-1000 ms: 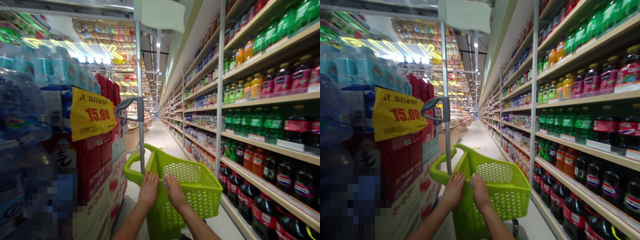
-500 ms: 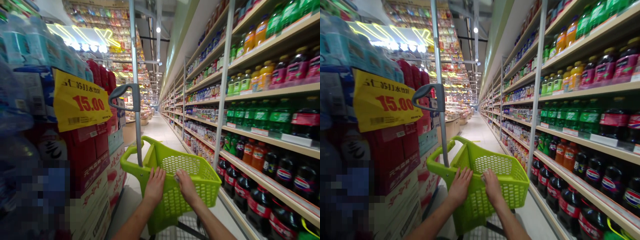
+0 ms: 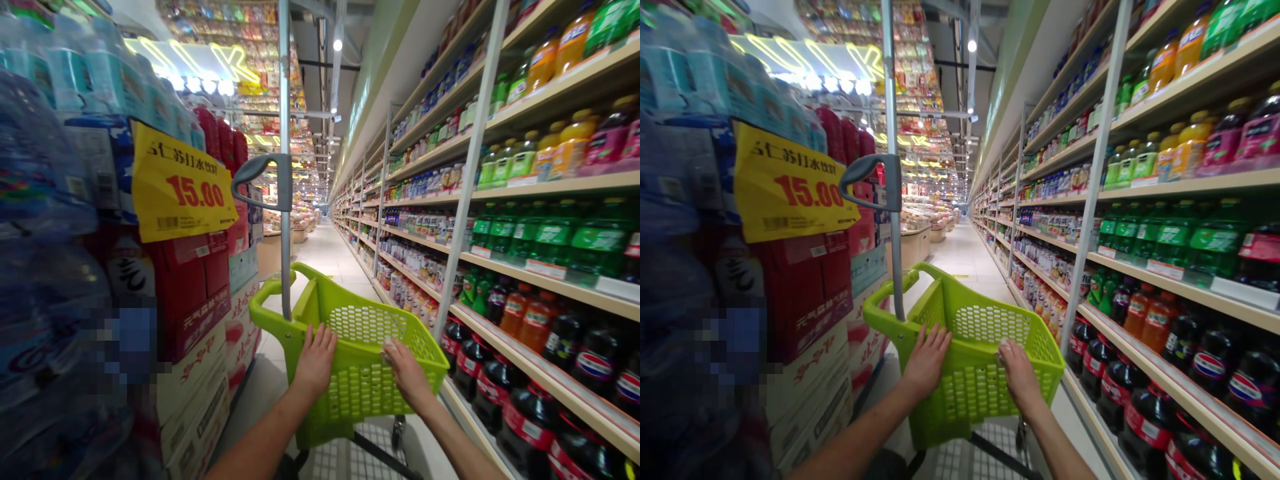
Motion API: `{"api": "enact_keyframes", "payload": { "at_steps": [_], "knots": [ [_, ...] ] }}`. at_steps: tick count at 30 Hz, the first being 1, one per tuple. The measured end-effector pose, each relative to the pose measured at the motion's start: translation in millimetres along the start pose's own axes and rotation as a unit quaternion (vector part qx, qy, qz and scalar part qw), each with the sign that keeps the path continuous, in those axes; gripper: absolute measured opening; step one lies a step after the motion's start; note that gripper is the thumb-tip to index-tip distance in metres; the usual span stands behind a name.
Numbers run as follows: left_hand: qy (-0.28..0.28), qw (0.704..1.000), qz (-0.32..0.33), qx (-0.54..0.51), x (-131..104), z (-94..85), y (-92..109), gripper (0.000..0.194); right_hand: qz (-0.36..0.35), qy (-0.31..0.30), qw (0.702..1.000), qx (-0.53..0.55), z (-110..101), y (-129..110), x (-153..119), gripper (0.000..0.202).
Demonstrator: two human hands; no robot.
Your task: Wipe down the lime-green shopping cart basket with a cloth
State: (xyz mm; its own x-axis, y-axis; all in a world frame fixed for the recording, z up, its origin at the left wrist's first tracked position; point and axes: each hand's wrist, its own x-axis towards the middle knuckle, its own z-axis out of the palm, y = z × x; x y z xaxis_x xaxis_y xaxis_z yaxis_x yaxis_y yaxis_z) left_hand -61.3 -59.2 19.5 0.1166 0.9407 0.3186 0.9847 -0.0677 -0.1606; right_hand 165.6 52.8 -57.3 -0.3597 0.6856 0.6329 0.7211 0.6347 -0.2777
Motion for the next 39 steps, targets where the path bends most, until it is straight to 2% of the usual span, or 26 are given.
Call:
{"api": "enact_keyframes", "payload": {
  "at_steps": [3, 5, 7, 11, 13, 15, 18, 20, 22, 26, 28, 30, 33, 35, 37, 39],
  "knots": [
    [0.011, 1.0, 0.0, -0.002, 0, 4.0, -1, 0.058, 0.079, 0.015, 0.994, -0.073, -17, 43, -7, 0.04],
    [0.021, 1.0, 0.0, 0.0, 1, 6.2, 0, 0.058, 0.108, 0.032, 0.99, -0.087, -21, 54, -10, 0.04],
    [0.025, 1.0, -0.003, 0.004, 1, 7.2, 1, 0.059, 0.092, 0.038, 0.993, -0.061, -15, 43, -9, 0.04],
    [0.021, 1.0, -0.001, 0.008, 0, 5.8, 0, 0.058, -0.016, -0.002, 0.999, 0.028, 4, -2, 0, 0.043],
    [0.02, 1.0, -0.001, 0.007, -2, 4.6, -1, 0.058, -0.028, -0.015, 0.999, 0.042, 4, -3, 1, 0.045],
    [0.02, 1.0, -0.001, 0.003, -2, 3.4, -1, 0.056, 0.013, -0.004, 1.0, 0.026, -3, 18, -3, 0.043],
    [0.016, 1.0, -0.013, -0.005, -1, 0.4, 2, 0.055, 0.11, 0.035, 0.993, -0.022, -19, 62, -12, 0.041],
    [0.006, 0.999, -0.038, -0.011, 2, -2.2, 8, 0.055, 0.15, 0.05, 0.987, -0.04, -24, 76, -14, 0.041],
    [-0.016, 0.998, -0.053, -0.022, 8, -4.2, 19, 0.057, 0.139, 0.05, 0.988, -0.033, -20, 66, -12, 0.041],
    [-0.055, 0.996, 0.001, -0.064, 18, -1.4, 48, 0.065, 0.016, 0.006, 0.999, 0.032, -4, 16, 1, 0.044],
    [-0.068, 0.995, 0.013, -0.072, 19, 2.9, 57, 0.068, -0.009, -0.022, 0.999, 0.044, -4, 10, 4, 0.045],
    [-0.077, 0.994, 0.022, -0.069, 19, 7.2, 59, 0.068, 0.02, -0.028, 0.999, 0.024, -11, 26, 1, 0.043],
    [-0.074, 0.995, 0.038, -0.062, 16, 11.2, 57, 0.068, 0.112, 0.004, 0.993, -0.027, -27, 72, -13, 0.04],
    [-0.071, 0.995, 0.031, -0.059, 15, 12.5, 56, 0.068, 0.164, 0.027, 0.985, -0.05, -30, 93, -24, 0.04],
    [-0.069, 0.996, 0.025, -0.058, 15, 13.4, 56, 0.068, 0.179, 0.052, 0.981, -0.056, -24, 94, -33, 0.042],
    [-0.065, 0.996, 0.026, -0.052, 15, 14.1, 57, 0.066, 0.145, 0.084, 0.985, -0.042, -11, 76, -37, 0.044]
  ]
}}
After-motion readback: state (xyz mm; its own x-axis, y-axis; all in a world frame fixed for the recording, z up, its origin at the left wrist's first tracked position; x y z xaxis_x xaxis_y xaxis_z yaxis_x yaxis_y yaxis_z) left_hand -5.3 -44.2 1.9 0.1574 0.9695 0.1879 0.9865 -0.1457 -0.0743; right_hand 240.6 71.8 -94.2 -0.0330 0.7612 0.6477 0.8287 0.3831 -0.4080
